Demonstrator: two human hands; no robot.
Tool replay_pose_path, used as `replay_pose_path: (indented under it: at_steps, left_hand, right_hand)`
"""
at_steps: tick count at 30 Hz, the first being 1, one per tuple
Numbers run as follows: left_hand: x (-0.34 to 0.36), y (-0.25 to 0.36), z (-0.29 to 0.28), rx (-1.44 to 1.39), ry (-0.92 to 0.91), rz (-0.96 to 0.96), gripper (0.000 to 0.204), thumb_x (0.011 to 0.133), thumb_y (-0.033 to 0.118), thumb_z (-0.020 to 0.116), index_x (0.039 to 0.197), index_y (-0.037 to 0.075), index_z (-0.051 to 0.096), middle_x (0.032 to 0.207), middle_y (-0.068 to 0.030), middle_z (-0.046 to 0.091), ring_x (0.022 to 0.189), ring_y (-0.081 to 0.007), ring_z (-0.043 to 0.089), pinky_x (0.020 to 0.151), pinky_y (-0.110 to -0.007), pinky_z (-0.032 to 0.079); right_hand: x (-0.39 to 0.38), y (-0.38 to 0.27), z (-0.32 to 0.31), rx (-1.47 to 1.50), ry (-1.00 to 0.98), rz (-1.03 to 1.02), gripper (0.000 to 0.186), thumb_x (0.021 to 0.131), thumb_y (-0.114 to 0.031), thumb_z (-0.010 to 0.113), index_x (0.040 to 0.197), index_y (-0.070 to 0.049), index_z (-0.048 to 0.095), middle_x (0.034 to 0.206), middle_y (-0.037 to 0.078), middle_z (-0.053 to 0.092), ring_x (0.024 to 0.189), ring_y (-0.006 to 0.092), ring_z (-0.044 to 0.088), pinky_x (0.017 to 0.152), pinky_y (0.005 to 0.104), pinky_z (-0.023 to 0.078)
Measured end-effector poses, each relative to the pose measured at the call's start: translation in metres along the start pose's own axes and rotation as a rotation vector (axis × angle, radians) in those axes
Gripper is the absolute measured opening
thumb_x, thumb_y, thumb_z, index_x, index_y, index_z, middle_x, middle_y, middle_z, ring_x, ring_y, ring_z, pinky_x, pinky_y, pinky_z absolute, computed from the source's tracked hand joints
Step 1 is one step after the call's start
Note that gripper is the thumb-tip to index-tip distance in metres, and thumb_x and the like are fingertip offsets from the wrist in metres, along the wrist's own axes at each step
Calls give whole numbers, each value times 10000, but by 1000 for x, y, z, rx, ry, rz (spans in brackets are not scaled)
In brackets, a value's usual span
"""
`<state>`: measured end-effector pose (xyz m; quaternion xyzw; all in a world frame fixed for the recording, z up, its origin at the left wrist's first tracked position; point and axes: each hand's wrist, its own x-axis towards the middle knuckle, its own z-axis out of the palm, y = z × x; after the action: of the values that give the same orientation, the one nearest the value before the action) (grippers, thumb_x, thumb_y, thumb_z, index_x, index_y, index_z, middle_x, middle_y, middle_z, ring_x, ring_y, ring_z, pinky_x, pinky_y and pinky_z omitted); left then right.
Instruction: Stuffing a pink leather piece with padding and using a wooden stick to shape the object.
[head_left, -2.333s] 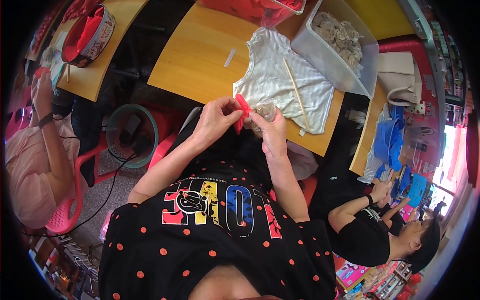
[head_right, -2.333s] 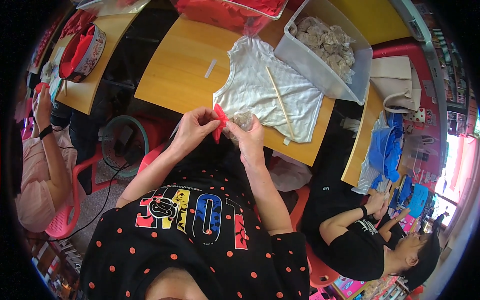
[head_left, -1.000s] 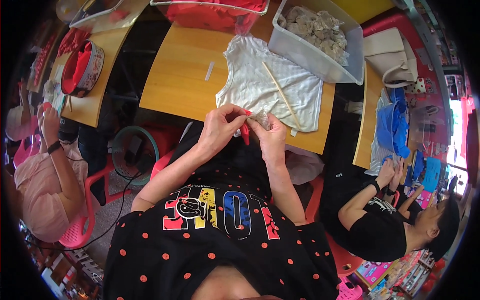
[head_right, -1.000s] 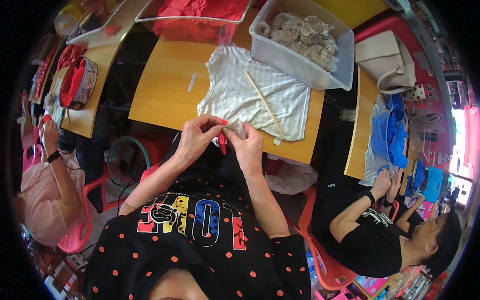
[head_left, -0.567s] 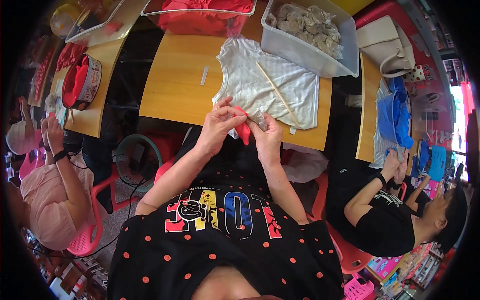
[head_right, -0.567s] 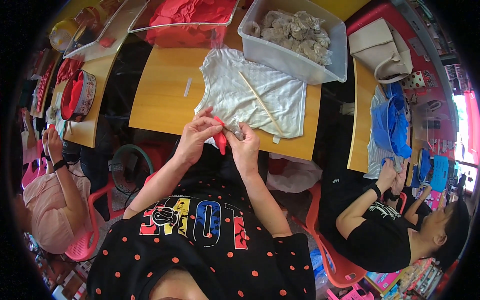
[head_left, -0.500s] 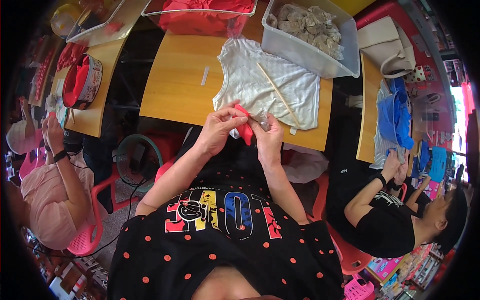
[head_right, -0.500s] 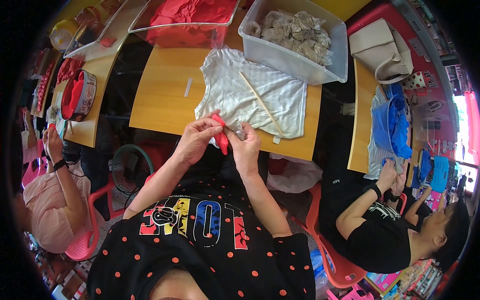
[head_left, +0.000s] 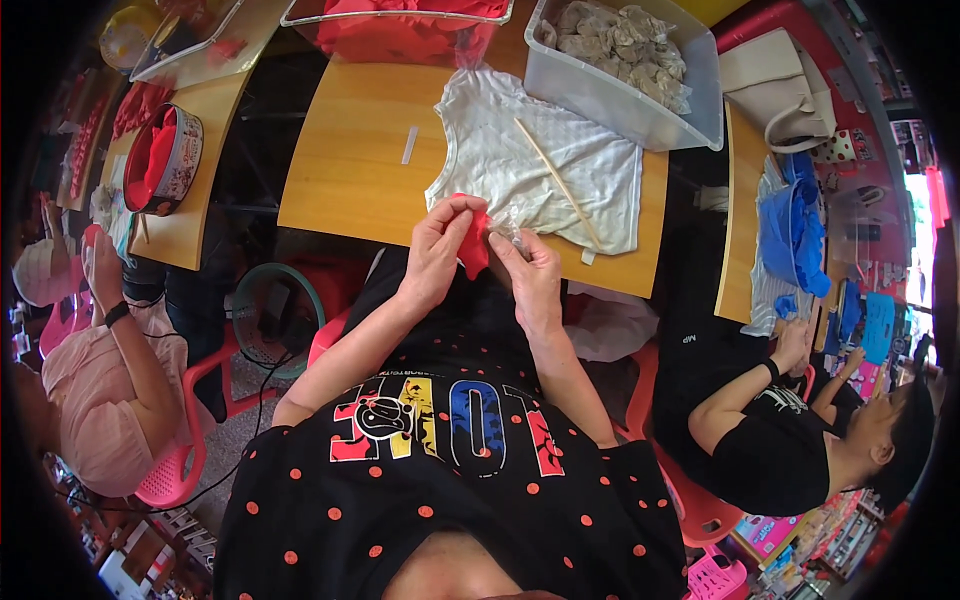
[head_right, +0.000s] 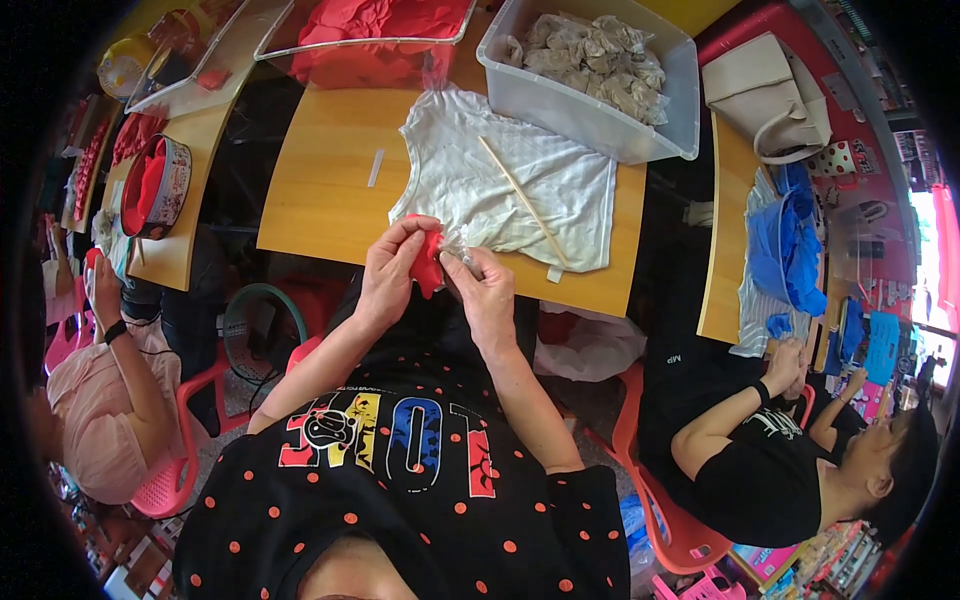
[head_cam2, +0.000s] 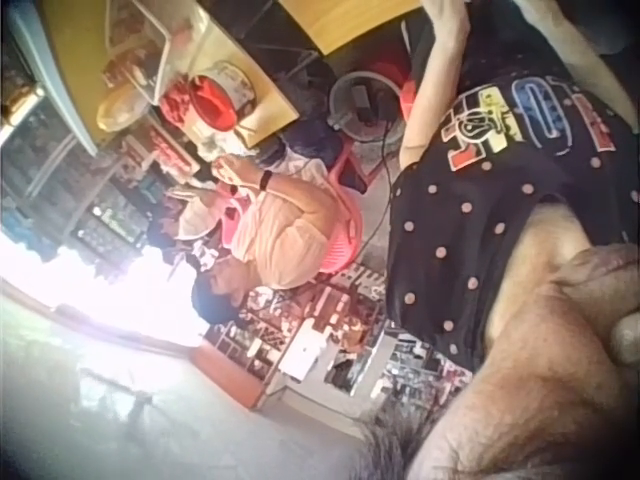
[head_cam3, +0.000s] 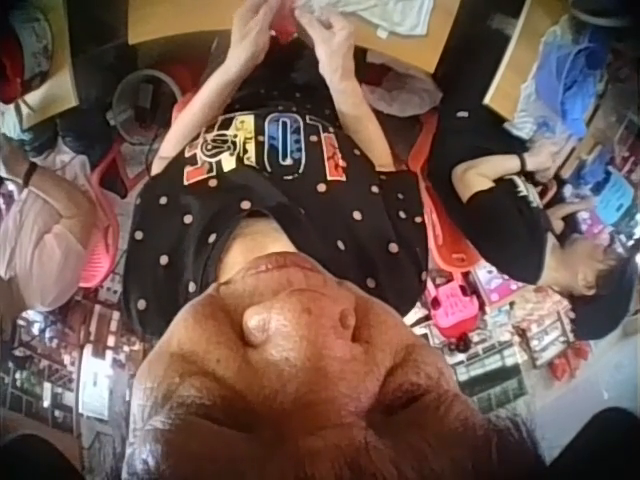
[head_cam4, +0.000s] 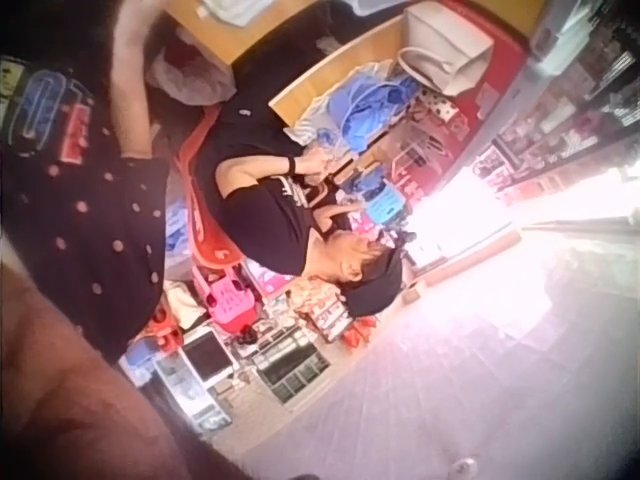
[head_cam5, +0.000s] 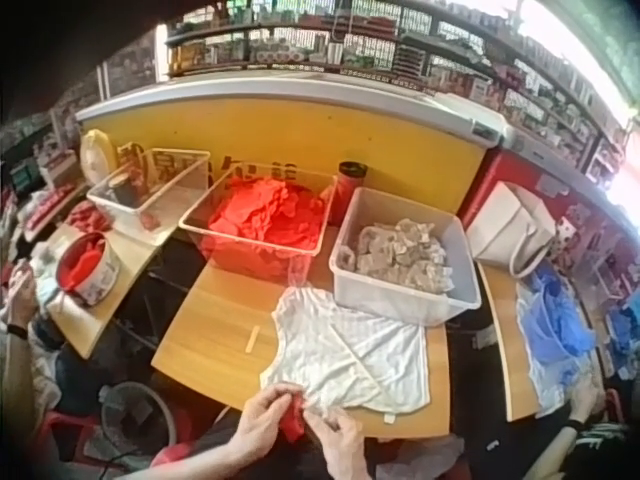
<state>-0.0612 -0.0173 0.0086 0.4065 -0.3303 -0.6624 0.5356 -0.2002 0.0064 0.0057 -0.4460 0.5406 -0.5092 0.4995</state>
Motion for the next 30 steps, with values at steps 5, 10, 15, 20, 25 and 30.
replay_pose_path:
  at_steps: [5,10,15,20,25,30]
  left_hand:
    - [-1,6,3,547,27,395,174,940,30,479,1048,-2,611,996,-85,568,906,-164,558,799,-248,449]
    - [-2,4,-1,588,23,337,198,939,16,467,1071,3,614,990,-81,576,914,-162,561,817,-246,444]
    - [1,-4,-13,78,-62,20,308,940,10,465,1238,21,543,1088,-95,592,958,-146,576,854,-238,445]
    - [-1,5,1,-125,-36,-12,401,948,44,481,1343,24,415,1132,-113,585,1033,-163,578,886,-258,466]
    - [-7,3,-3,-291,-80,-188,294,951,99,515,1228,7,484,1117,-110,597,982,-155,596,830,-259,497]
    - [-6,-15,-15,-240,-95,-301,185,955,153,529,1073,14,561,986,-68,630,849,-97,596,708,-237,501]
  right_hand:
    - [0,-24,6,428,-53,404,121,858,-119,673,786,-22,662,673,-82,512,597,5,430,554,186,374]
    - [0,9,-5,293,-203,405,271,869,-136,664,637,-59,547,621,-96,479,576,-8,410,506,172,334]
    - [-2,5,-6,83,-292,352,248,892,-166,637,684,-39,594,654,-86,514,610,-4,421,537,167,344]
    - [-5,3,-4,362,-233,309,179,919,-159,589,929,-9,685,815,-33,631,720,12,525,646,170,404]
    - [-2,4,-3,464,-144,322,174,912,-150,598,946,-2,683,834,-21,644,747,26,544,671,180,416]
    - [-2,11,-8,402,-226,408,163,901,-120,607,968,10,679,845,-17,650,755,30,552,671,180,414]
